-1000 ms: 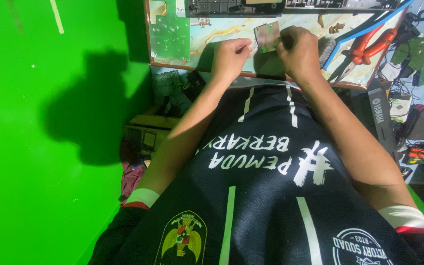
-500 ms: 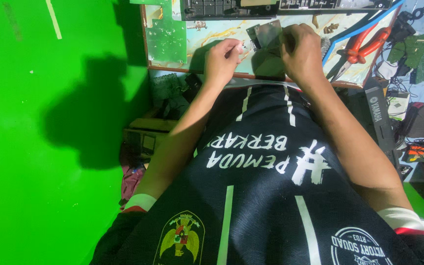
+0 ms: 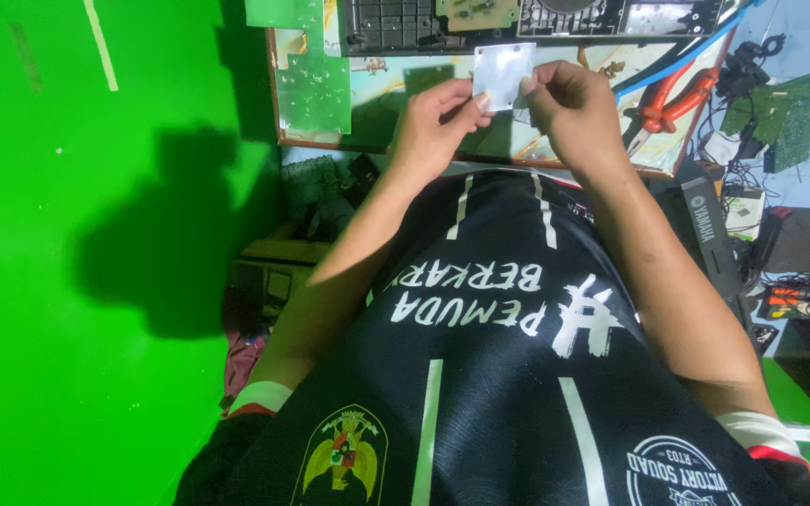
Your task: The person disassembles an electronic keyboard, placing internal components and screws into plastic cups, and then uses a screwdriver to remove additional screws from a circuit board.
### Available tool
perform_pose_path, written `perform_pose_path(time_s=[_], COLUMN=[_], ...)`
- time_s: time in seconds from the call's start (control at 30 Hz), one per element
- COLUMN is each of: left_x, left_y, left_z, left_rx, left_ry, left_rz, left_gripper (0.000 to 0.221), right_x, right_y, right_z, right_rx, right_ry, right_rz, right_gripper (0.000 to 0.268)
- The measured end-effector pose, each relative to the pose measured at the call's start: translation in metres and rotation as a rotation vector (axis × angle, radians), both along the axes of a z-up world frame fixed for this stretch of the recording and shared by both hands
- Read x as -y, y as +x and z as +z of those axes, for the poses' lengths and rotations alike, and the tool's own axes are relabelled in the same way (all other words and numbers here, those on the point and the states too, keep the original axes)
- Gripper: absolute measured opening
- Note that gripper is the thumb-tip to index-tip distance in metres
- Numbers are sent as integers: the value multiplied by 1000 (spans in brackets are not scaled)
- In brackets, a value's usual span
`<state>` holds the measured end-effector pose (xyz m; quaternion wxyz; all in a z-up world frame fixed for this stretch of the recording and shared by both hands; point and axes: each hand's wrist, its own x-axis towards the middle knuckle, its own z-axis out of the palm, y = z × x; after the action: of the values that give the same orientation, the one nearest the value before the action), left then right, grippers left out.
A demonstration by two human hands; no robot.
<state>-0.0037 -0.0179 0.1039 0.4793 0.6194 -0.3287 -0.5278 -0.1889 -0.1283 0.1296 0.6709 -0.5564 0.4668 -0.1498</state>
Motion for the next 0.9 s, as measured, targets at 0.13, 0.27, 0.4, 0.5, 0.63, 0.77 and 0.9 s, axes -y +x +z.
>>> perform_pose_path(time_s=[0.13, 0.27, 0.4, 0.5, 0.63, 0.77, 0.9], left_x=[4, 3, 6, 8, 6, 11, 16], left_y=[5, 4, 0, -1, -11, -9, -7], left_z=[9, 17, 25, 31, 38, 38, 34], left_rx=[-256, -159, -5, 17, 180, -30, 16], left_ry=[-1, -10, -37, -24, 50, -2, 43], left_rz=[14, -8, -42, -49, -1, 3, -32], left_gripper=[22, 19, 15, 14, 17, 19, 18], right_x=[3, 2, 0, -2, -4, -6, -5], right_y=[-4, -5, -6, -5, -6, -6, -4], right_z=[12, 18, 19, 18, 19, 24, 27], right_rx=[206, 119, 74, 45, 84, 20, 31], right_ry=[213, 141, 107, 71, 10, -1, -14], right_rz=[-54, -25, 13, 17, -20, -33, -39], right_gripper=[13, 13, 14, 23, 29, 29, 30])
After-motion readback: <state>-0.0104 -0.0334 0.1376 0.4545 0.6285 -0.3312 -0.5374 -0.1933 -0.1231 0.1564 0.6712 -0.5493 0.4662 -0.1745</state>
